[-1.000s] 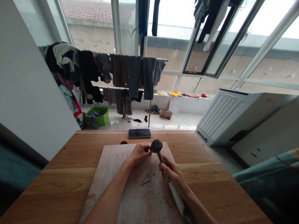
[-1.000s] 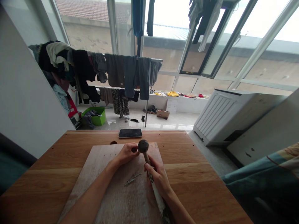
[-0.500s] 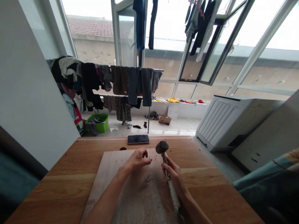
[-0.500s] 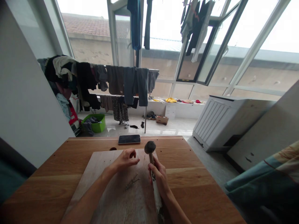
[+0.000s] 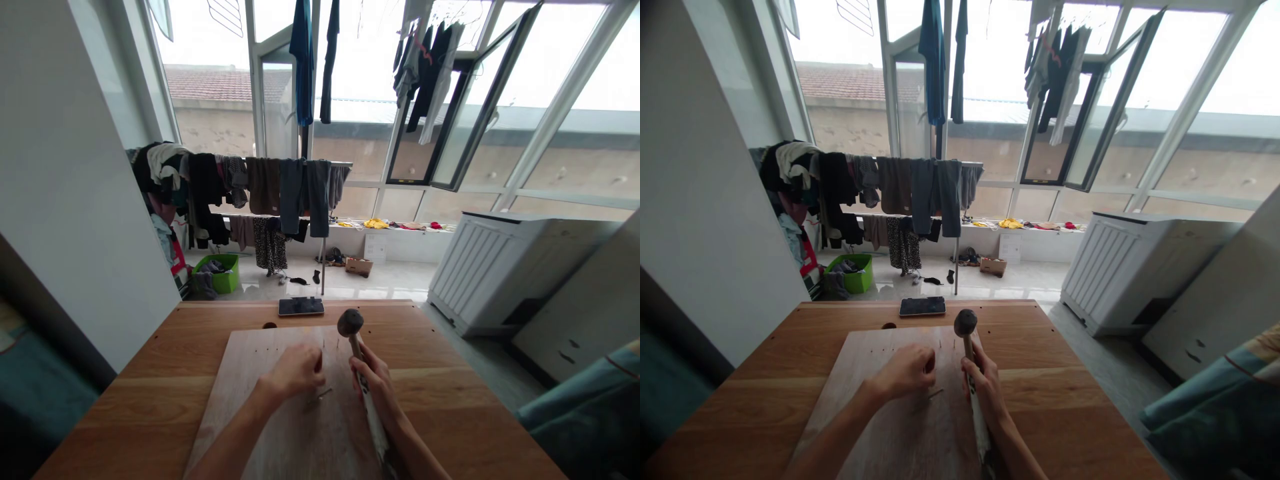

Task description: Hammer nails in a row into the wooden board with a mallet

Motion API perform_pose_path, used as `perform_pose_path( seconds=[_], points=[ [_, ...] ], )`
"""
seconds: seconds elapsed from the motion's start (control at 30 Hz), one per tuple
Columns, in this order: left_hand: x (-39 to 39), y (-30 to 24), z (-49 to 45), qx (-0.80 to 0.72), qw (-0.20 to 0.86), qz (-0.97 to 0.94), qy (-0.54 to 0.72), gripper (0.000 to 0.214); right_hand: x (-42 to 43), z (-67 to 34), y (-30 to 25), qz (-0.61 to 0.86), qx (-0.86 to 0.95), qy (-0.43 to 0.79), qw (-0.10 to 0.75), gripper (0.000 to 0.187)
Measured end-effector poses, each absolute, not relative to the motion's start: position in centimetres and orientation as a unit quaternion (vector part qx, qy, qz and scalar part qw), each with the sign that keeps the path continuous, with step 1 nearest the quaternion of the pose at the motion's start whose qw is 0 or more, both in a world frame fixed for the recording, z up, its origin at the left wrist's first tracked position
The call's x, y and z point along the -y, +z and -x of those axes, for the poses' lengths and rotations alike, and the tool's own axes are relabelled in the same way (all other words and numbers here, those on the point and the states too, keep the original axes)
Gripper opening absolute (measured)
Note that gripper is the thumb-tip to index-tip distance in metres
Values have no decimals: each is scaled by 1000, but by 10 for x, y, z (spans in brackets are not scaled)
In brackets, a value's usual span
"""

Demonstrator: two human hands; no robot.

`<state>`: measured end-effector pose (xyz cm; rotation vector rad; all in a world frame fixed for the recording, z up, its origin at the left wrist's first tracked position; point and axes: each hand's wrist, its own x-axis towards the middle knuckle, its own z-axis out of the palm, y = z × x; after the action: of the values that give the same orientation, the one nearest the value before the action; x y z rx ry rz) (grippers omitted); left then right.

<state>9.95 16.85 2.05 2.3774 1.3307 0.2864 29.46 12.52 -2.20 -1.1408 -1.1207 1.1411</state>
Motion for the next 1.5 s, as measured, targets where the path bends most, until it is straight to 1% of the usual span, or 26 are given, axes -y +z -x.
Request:
perform_pose_path(
  seconds=[0.13, 0.33, 0.5, 0.63, 0.73, 0.83, 0.9, 1.17, 1.4, 1.5],
  points=[
    [-194, 14, -76, -497, 214, -825, 163, 13, -125, -295, -22, 478, 478, 485, 555, 54],
    [-197, -8, -68, -482, 223, -816, 229, 16, -124, -294, -21, 482, 476, 485, 553, 54],
    [-196, -11, -74, -475, 212, -820, 239, 17, -124, -294, -20, 481, 485, 478, 553, 49],
    [-205, -9, -78, -467, 223, -822, 236, 14, -123, -293, -19, 481, 478, 483, 554, 47],
    [-208, -13, -81, -479, 233, -810, 245, 16, -123, -292, -17, 476, 465, 496, 558, 46],
    [-206, -18, -83, -496, 234, -795, 261, 9, -123, -292, -15, 473, 456, 508, 557, 48],
    [-203, -19, -82, -492, 237, -794, 268, 5, -123, -291, -13, 473, 448, 514, 557, 49],
    [-199, -20, -75, -486, 255, -791, 270, 18, -126, -292, -19, 482, 408, 551, 545, 55],
    [-193, -22, -71, -472, 284, -784, 285, 13, -125, -293, -26, 485, 391, 574, 531, 71],
    [-192, -23, -71, -480, 292, -774, 292, 14, -124, -292, -26, 491, 377, 581, 528, 72]
  ],
)
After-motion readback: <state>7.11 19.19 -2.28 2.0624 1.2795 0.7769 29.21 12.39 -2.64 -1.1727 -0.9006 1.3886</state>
